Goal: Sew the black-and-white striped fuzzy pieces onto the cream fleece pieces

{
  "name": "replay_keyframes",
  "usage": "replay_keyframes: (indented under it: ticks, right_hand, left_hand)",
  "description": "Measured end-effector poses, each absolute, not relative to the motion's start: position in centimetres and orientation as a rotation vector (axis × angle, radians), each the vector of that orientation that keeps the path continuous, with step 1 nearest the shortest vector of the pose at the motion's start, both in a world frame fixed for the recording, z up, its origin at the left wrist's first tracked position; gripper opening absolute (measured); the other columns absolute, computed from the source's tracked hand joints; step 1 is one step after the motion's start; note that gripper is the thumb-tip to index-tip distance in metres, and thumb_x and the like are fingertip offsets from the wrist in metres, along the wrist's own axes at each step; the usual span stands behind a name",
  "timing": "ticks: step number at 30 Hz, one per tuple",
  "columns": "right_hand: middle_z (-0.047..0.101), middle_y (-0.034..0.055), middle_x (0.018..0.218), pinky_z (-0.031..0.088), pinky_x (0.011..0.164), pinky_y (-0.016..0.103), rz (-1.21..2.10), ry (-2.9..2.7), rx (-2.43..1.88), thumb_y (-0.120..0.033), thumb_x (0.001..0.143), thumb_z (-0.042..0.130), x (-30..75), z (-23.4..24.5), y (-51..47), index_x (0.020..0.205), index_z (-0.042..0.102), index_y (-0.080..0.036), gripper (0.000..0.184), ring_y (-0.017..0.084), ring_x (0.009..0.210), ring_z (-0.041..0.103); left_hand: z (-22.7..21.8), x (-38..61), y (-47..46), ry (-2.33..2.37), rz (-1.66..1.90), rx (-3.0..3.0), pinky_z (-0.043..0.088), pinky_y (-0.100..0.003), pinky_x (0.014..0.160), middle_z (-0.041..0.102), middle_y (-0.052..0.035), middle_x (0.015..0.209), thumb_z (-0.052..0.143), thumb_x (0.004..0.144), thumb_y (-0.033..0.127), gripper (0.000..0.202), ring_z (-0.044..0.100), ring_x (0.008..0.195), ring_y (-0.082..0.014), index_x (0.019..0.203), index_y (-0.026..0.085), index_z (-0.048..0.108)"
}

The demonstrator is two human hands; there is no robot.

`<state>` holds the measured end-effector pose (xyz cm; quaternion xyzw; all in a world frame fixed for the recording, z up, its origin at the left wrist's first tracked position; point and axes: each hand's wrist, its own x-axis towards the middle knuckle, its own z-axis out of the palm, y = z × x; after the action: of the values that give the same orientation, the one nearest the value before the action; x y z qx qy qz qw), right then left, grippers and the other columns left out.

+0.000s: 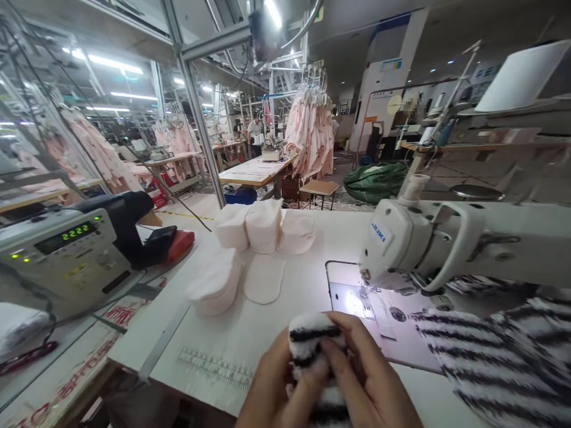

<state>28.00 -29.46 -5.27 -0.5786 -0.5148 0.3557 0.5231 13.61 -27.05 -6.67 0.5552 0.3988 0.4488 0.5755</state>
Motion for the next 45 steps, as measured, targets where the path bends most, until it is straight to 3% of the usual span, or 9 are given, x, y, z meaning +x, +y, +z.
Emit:
replay_keyframes:
  ticks: [3, 5, 8, 14, 18, 21, 26, 41, 45]
  right_hand:
    - [0.066, 0.0016, 0.092, 0.052, 0.054, 0.021, 0.838, -1.52, -1.376, -0.045, 0.096, 0.034, 26.3, -6.0, -26.3, 0.119, 0.048, -0.023, 0.035, 0.009, 0.052, 0.06]
    - [0.067, 0.0077, 0.104, 0.055, 0.074, 0.027, 0.611, -1.858, -1.432, -0.034, 0.099, 0.024, 25.5, -7.0, -23.5, 0.121, 0.05, -0.019, 0.037, 0.013, 0.08, 0.068]
    - [0.054, 0.0143, 0.134, 0.037, 0.105, 0.05, 0.416, -2.136, -1.412, -0.023, 0.091, 0.044, 24.5, -8.6, -20.0, 0.124, 0.056, -0.016, 0.035, 0.028, 0.13, 0.043]
    - [0.049, 0.0162, 0.137, 0.031, 0.104, 0.065, 0.2, -2.352, -1.469, -0.018, 0.09, 0.046, 27.1, -10.2, -22.8, 0.127, 0.055, -0.011, 0.039, 0.034, 0.13, 0.042]
    - [0.056, 0.0095, 0.131, 0.052, 0.088, 0.054, -0.436, -2.527, -1.393, -0.027, 0.09, 0.049, 31.8, -10.3, -28.6, 0.119, 0.06, -0.014, 0.034, 0.031, 0.117, 0.056]
    - [0.055, 0.0041, 0.132, 0.054, 0.089, 0.041, -0.615, -2.529, -1.419, -0.031, 0.09, 0.049, 34.3, -9.7, -31.9, 0.12, 0.059, -0.018, 0.034, 0.024, 0.12, 0.055]
    - [0.061, 0.005, 0.127, 0.046, 0.097, 0.033, -0.533, -2.219, -1.635, -0.024, 0.091, 0.047, 38.8, -8.8, -35.5, 0.123, 0.054, -0.019, 0.033, 0.019, 0.12, 0.054]
    - [0.066, -0.0027, 0.062, 0.043, 0.043, 0.026, -0.086, -1.549, -2.064, -0.045, 0.09, 0.047, 47.1, -8.3, -35.1, 0.088, 0.062, -0.026, 0.024, 0.014, 0.041, 0.055]
    - [0.072, 0.0032, 0.091, 0.052, 0.072, 0.031, -0.424, -1.593, -1.892, -0.041, 0.09, 0.046, 46.3, -5.9, -34.7, 0.098, 0.064, -0.027, 0.024, 0.019, 0.075, 0.068]
  left_hand:
    - [-5.4, 11.2, -24.8, 1.142, 1.134, 1.341, 0.051, -0.026, 0.076, 0.071, -0.007, 0.101, 0.06, 0.085, 0.043, 0.034, 0.064, 0.093, -0.0225, 0.107, 0.018, 0.063]
    - [-4.2, 9.1, -22.5, 1.27, 1.187, 1.437, 0.051, -0.026, 0.073, 0.07, -0.0053, 0.094, 0.06, 0.086, 0.042, 0.031, 0.064, 0.09, -0.0217, 0.105, 0.017, 0.06]
    - [-2.3, 7.5, -18.8, 1.311, 1.115, 1.711, 0.052, -0.025, 0.067, 0.067, -0.0035, 0.087, 0.055, 0.088, 0.037, 0.024, 0.064, 0.08, -0.0191, 0.101, 0.016, 0.056]
    - [-1.8, 9.2, -13.8, 1.304, 0.931, 2.111, 0.053, -0.033, 0.077, 0.069, -0.009, 0.098, 0.051, 0.09, 0.03, 0.025, 0.066, 0.088, -0.0224, 0.109, 0.015, 0.056]
    - [-2.7, 10.5, -14.0, 1.343, 0.923, 2.272, 0.041, -0.054, 0.097, 0.057, -0.0206, 0.124, 0.056, 0.085, 0.021, 0.038, 0.055, 0.114, -0.0359, 0.122, 0.009, 0.053]
    - [-3.9, 12.2, -16.7, 1.074, 0.831, 2.49, 0.045, -0.048, 0.098, 0.058, -0.0161, 0.125, 0.047, 0.091, 0.018, 0.03, 0.057, 0.115, -0.0295, 0.119, 0.013, 0.059]
    - [-7.7, 15.5, -21.9, 0.517, 0.569, 2.677, 0.05, -0.039, 0.098, 0.059, -0.0133, 0.131, 0.053, 0.09, 0.02, 0.033, 0.057, 0.119, -0.0265, 0.121, 0.02, 0.062]
    - [-7.6, 20.4, -27.2, 0.099, 0.351, 2.057, 0.05, -0.036, 0.094, 0.07, -0.0129, 0.114, 0.049, 0.093, 0.024, 0.032, 0.063, 0.111, -0.0265, 0.122, 0.025, 0.064]
    - [-6.8, 23.6, -27.5, 0.318, 0.167, 1.139, 0.049, -0.045, 0.094, 0.069, -0.0151, 0.114, 0.071, 0.079, 0.037, 0.051, 0.066, 0.105, -0.0294, 0.124, 0.017, 0.059]
